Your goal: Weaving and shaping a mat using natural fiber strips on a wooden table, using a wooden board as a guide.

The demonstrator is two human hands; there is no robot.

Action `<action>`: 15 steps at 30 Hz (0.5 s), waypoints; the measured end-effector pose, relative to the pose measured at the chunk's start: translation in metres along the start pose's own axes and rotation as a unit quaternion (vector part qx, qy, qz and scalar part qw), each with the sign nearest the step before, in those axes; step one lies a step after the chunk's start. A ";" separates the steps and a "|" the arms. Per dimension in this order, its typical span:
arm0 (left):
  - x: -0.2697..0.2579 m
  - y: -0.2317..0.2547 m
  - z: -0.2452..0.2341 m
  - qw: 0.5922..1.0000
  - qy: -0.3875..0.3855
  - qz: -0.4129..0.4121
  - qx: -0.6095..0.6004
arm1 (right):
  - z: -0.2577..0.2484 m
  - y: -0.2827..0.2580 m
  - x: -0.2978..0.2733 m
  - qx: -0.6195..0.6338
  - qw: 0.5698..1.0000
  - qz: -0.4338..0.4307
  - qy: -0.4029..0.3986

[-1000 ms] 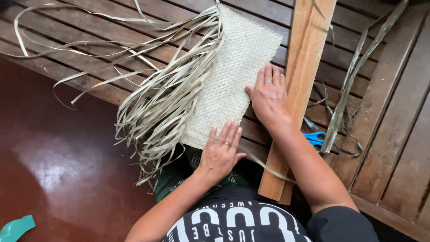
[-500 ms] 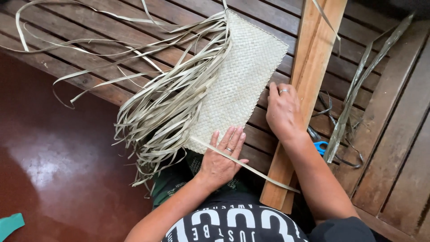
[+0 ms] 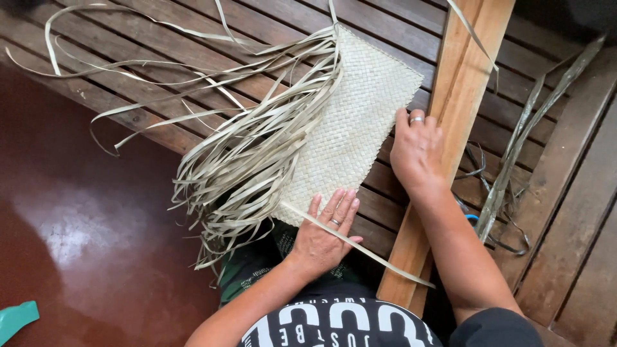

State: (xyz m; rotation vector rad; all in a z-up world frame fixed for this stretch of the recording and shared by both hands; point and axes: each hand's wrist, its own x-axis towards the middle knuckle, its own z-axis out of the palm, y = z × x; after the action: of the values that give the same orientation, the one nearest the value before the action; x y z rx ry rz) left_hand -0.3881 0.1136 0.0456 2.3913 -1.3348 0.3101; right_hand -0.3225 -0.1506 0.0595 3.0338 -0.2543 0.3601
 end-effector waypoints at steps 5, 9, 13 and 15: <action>0.000 -0.001 -0.001 1.000 -0.001 0.000 -0.005 | -0.005 -0.004 0.014 -0.045 0.997 -0.014 -0.066; 0.000 -0.002 -0.001 1.000 0.019 0.006 -0.010 | 0.044 -0.001 0.021 -0.036 0.998 -0.029 -0.038; -0.001 -0.002 0.001 0.999 0.030 0.000 -0.027 | 0.041 -0.008 0.029 -0.019 0.999 -0.023 0.031; -0.001 -0.003 0.002 0.999 0.032 0.000 -0.034 | -0.021 -0.038 0.036 -0.045 0.999 -0.023 0.011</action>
State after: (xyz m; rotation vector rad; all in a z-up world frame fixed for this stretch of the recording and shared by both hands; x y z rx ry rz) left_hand -0.3859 0.1151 0.0423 2.3059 -1.2973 0.3322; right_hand -0.2863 -0.1163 0.0865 2.9399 -0.1947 0.3691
